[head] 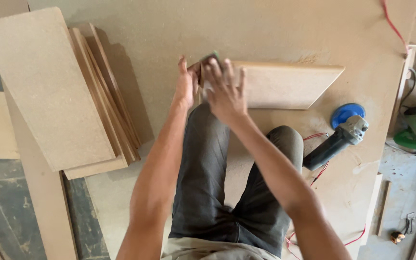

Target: The person sands the edges and surfaces of rectangular wooden boards by hand using sandpaper and with a power sander.

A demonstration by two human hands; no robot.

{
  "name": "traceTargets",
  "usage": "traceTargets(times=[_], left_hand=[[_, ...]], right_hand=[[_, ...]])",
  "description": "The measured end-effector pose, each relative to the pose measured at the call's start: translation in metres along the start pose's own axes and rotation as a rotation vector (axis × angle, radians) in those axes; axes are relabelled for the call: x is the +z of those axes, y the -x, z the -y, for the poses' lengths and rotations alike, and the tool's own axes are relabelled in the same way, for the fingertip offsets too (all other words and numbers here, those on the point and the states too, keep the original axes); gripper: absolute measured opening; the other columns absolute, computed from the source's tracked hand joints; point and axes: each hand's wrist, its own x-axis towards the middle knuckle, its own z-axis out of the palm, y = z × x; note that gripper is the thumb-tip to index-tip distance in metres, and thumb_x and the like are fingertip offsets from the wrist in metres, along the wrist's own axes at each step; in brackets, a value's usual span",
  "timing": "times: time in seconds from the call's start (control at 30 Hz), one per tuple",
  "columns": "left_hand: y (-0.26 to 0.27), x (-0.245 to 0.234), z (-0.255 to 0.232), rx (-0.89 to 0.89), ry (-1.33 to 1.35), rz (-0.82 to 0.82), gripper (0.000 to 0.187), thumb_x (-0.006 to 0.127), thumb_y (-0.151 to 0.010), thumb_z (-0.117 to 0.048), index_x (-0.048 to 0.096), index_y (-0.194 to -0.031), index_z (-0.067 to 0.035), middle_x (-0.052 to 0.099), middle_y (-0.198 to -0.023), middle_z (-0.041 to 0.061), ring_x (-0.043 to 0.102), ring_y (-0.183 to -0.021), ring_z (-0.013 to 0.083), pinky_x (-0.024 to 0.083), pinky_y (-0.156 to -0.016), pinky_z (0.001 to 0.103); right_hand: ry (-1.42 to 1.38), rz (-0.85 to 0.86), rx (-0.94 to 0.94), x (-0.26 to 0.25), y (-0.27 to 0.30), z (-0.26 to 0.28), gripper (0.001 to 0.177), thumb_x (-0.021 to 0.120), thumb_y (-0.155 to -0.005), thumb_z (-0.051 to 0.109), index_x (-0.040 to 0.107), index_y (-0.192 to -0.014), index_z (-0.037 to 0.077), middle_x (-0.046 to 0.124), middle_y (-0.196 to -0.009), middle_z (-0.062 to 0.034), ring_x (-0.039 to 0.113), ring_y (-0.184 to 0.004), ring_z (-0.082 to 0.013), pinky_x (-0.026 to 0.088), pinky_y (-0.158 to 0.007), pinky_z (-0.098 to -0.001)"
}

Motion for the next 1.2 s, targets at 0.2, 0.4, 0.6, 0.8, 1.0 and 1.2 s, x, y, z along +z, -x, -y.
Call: traceTargets(times=[0.2, 0.4, 0.6, 0.8, 1.0, 1.2], left_hand=[[-0.014, -0.017, 0.035, 0.023, -0.006, -0.016, 0.090, 0.009, -0.107, -0.069, 0.065, -0.122, 0.001, 0.069, -0.114, 0.011, 0.060, -0.110, 0.0236, 0.042, -0.103, 0.040], [-0.026, -0.033, 0.046, -0.032, -0.002, -0.076, 0.085, 0.010, -0.111, -0.069, 0.058, -0.126, -0.001, 0.060, -0.118, 0.008, 0.053, -0.112, 0.0209, 0.038, -0.102, 0.038], [-0.031, -0.048, 0.064, 0.058, -0.034, -0.084, 0.084, 0.013, -0.111, -0.069, 0.051, -0.137, 0.001, 0.056, -0.132, 0.007, 0.051, -0.127, 0.0180, 0.034, -0.116, 0.033], [-0.017, -0.036, 0.052, 0.054, 0.095, -0.210, 0.069, 0.029, -0.106, -0.060, 0.057, -0.134, -0.004, 0.055, -0.126, 0.002, 0.049, -0.119, 0.0166, 0.036, -0.107, 0.035], [0.010, -0.009, 0.020, 0.249, -0.342, -0.032, 0.037, 0.062, -0.097, -0.019, 0.061, -0.128, 0.003, 0.064, -0.123, 0.007, 0.058, -0.117, 0.0161, 0.044, -0.106, 0.033], [0.019, 0.027, 0.008, 0.289, -0.586, -0.044, 0.038, 0.071, -0.090, -0.006, 0.058, -0.126, -0.004, 0.067, -0.120, 0.004, 0.062, -0.114, 0.0136, 0.048, -0.103, 0.031]], right_hand=[[-0.082, -0.177, 0.171, -0.015, 0.013, -0.026, 0.075, 0.046, -0.103, 0.035, 0.011, -0.162, 0.004, 0.002, -0.170, -0.0160, -0.002, -0.155, -0.0352, -0.004, -0.121, -0.0632], [0.015, -0.147, -0.043, -0.014, -0.006, 0.021, 0.066, 0.047, -0.107, 0.034, 0.013, -0.161, 0.015, 0.006, -0.169, -0.0041, 0.000, -0.154, -0.0319, -0.007, -0.120, -0.0635], [-0.130, -0.392, 0.091, -0.027, 0.018, -0.027, 0.076, 0.057, -0.104, 0.030, 0.017, -0.162, 0.003, 0.015, -0.170, -0.0167, 0.010, -0.157, -0.0324, -0.001, -0.121, -0.0685], [-0.026, -0.438, -0.015, 0.021, -0.010, 0.001, 0.063, 0.061, -0.103, 0.021, 0.036, -0.161, 0.017, 0.039, -0.164, -0.0021, 0.026, -0.158, -0.0243, 0.008, -0.128, -0.0637], [0.158, -0.478, 0.351, -0.015, 0.083, -0.199, 0.084, 0.055, -0.085, -0.001, 0.034, -0.166, 0.011, 0.035, -0.170, -0.0063, 0.025, -0.157, -0.0323, 0.007, -0.120, -0.0682], [0.152, -0.432, 0.219, 0.033, 0.040, -0.115, 0.077, 0.050, -0.093, 0.006, 0.027, -0.166, 0.009, 0.025, -0.172, -0.0090, 0.019, -0.159, -0.0322, 0.011, -0.118, -0.0712]])
